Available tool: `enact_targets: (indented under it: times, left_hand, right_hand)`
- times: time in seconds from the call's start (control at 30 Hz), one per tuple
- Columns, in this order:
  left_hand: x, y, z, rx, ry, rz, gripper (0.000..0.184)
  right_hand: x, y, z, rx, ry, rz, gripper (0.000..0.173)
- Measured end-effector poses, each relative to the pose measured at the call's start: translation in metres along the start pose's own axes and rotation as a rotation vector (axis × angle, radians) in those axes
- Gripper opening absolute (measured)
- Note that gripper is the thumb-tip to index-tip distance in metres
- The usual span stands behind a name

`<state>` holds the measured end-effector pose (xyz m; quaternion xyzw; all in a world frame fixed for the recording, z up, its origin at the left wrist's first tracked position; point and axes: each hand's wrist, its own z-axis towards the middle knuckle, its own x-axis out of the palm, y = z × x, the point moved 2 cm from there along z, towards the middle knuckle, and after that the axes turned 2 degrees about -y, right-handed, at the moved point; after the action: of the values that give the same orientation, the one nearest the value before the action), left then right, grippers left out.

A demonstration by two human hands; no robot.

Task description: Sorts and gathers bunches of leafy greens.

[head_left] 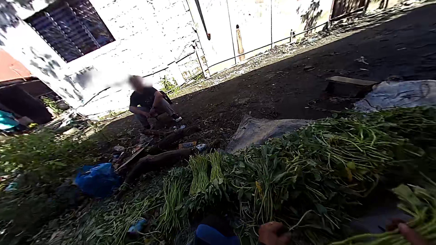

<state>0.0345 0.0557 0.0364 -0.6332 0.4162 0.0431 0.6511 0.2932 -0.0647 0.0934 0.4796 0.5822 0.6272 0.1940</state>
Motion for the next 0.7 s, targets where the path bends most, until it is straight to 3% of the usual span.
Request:
enact_targets:
  times: [0.1,0.2,0.33,0.7]
  left_hand:
    - [-0.028,-0.012,0.003,0.212,-0.241,0.05,0.015]
    - [-0.038,-0.012,0.004,0.315,-0.381,0.07,0.013]
    - [-0.036,-0.008,0.0,0.354,-0.472,0.04,0.014]
    - [-0.019,-0.015,-0.004,0.361,-0.507,0.098,0.011]
  right_hand:
    - [0.01,-0.002,-0.01,0.076,-0.122,0.009,0.029]
    - [0.024,-0.003,-0.018,0.104,-0.214,0.024,0.027]
    - [0.029,-0.017,-0.022,0.156,-0.229,0.043,0.03]
    - [0.062,-0.052,-0.052,0.452,-0.241,0.034,0.031]
